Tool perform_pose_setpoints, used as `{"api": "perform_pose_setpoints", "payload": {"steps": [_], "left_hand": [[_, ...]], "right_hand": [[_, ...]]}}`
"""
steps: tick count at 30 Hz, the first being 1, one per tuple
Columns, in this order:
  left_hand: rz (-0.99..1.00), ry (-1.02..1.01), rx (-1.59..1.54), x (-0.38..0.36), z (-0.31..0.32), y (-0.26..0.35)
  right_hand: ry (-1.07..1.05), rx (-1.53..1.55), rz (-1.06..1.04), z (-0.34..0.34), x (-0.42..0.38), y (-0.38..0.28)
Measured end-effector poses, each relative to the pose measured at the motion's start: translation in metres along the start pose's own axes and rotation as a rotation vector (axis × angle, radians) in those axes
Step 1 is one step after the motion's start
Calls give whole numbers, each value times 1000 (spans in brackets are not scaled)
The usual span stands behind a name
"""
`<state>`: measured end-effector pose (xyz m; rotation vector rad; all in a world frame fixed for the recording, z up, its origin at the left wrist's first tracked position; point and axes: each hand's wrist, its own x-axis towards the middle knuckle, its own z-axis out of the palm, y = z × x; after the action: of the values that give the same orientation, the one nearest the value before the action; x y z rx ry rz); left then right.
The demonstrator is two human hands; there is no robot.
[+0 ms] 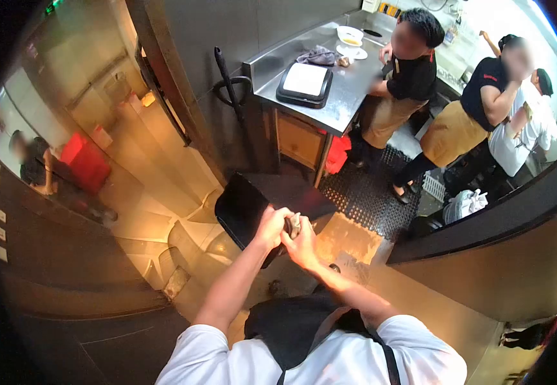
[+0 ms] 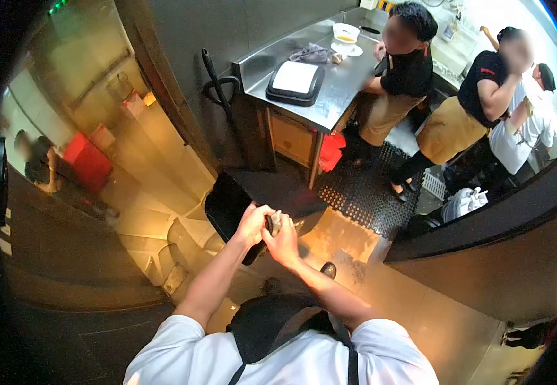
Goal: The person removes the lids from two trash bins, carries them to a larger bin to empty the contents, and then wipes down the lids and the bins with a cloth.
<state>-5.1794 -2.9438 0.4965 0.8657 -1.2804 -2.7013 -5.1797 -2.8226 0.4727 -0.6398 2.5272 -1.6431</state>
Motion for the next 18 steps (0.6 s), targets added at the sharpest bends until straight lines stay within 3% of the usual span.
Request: {"api": "perform_pose_setpoints", "payload": {"steps": [1,3,4,5,7,8,9,10,11,13,15,17,18], "left_hand": [[63,-36,-51,10,-26,-19],[73,32,-24,-4,-55,-19],[99,60,59,-11,-60,-20],[119,90,141,-24,-58,-21],[209,92,385,-42,-41,-32],[173,57,440,-57,-29,-21],[141,20,501,-66,-21,-8],[231,-30,406,-62,-36,-18],[154,-12,364,-75,-26,-6],[182,-15,327,-92,-3,3],[211,-18,334,-104,12,4],[216,-16,359,-94,19,11],[188,-9,375,-83,21,10]], "right_hand": [[-149,36,-74,-14,-5,8],[-260,415,50,-31,-14,31],[-106,589,164,-36,-13,29],[4,359,122,-45,-6,20],[-117,96,-364,-29,8,6],[-263,87,-408,-6,9,8],[-206,100,-455,-5,22,3],[-142,-24,-518,-6,44,8],[-75,-145,-576,-10,70,17],[-104,-236,-454,-27,143,61],[-65,-307,140,-42,177,170],[-227,-155,8,-51,161,133],[140,109,-267,1,128,124]]}}
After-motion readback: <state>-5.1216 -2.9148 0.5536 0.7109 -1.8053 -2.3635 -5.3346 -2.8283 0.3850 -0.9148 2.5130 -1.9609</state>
